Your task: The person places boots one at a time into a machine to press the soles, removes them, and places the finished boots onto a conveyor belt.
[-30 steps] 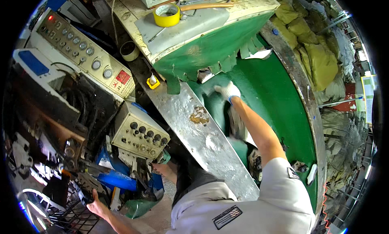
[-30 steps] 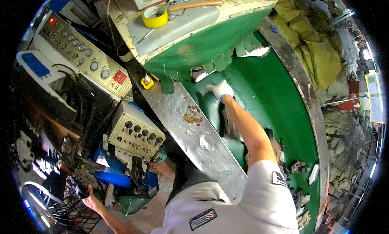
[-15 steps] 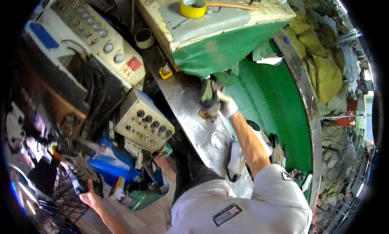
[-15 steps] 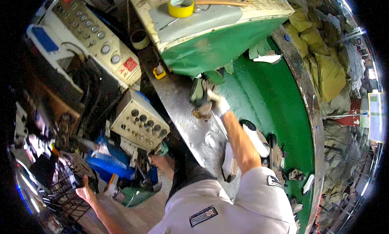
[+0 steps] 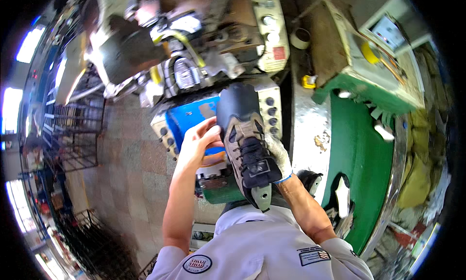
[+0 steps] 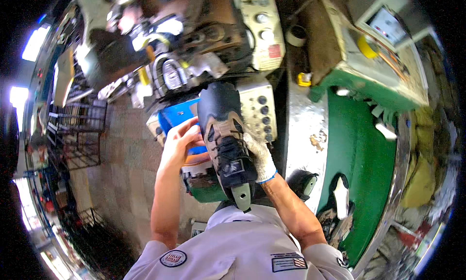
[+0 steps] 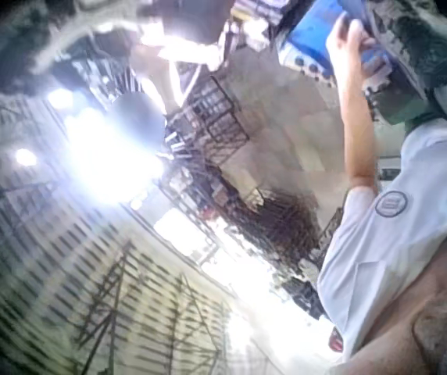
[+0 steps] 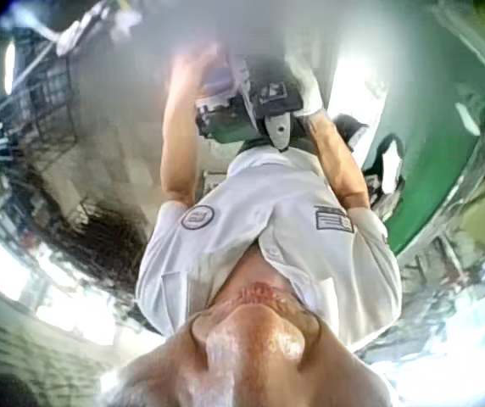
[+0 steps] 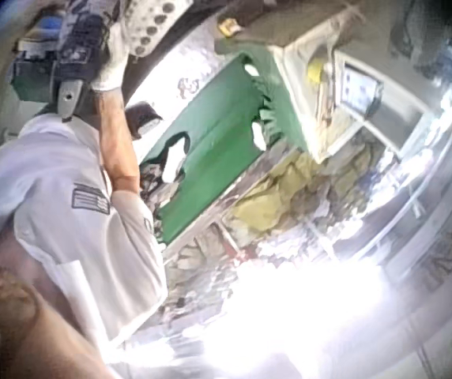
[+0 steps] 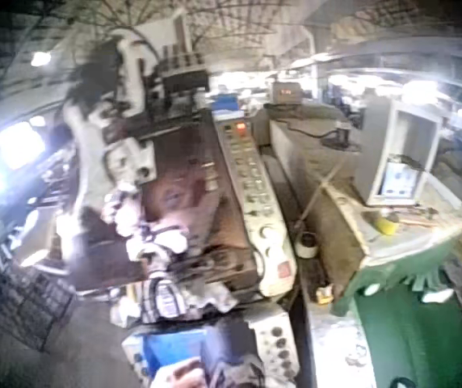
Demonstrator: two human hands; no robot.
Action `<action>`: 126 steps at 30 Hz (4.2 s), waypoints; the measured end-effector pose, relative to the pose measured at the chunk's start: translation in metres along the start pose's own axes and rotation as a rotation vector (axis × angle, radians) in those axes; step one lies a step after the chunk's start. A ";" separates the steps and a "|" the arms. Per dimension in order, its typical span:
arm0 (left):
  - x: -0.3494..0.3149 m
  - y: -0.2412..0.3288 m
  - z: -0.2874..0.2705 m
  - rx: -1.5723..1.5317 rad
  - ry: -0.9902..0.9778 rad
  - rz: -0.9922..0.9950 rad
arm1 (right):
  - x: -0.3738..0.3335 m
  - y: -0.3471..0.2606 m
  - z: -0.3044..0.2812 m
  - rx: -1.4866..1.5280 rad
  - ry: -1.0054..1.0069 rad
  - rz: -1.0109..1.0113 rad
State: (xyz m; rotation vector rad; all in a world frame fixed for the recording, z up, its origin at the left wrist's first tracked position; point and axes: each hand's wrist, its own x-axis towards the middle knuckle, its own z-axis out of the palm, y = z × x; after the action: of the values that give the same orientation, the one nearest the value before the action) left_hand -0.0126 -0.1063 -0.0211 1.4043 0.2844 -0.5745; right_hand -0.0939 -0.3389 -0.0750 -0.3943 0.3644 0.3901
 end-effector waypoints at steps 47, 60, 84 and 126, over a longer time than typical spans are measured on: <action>0.093 -0.058 -0.075 0.239 0.360 0.771 | 0.177 0.057 0.097 -0.703 0.161 -0.415; 0.072 -0.064 -0.077 -0.090 0.345 0.474 | 0.173 0.049 0.059 -0.757 0.315 -0.401; -0.023 -0.272 -0.104 0.003 0.873 0.111 | -0.027 0.030 -0.011 -0.765 0.395 -0.284; -0.029 -0.016 -0.030 0.009 0.292 0.374 | -0.202 -0.012 -0.323 -1.145 1.075 0.124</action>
State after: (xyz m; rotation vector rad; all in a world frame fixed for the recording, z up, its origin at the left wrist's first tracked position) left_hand -0.0409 -0.0718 -0.0240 1.5036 0.2423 -0.0623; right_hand -0.3480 -0.5481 -0.2661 -1.7302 1.2148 0.4560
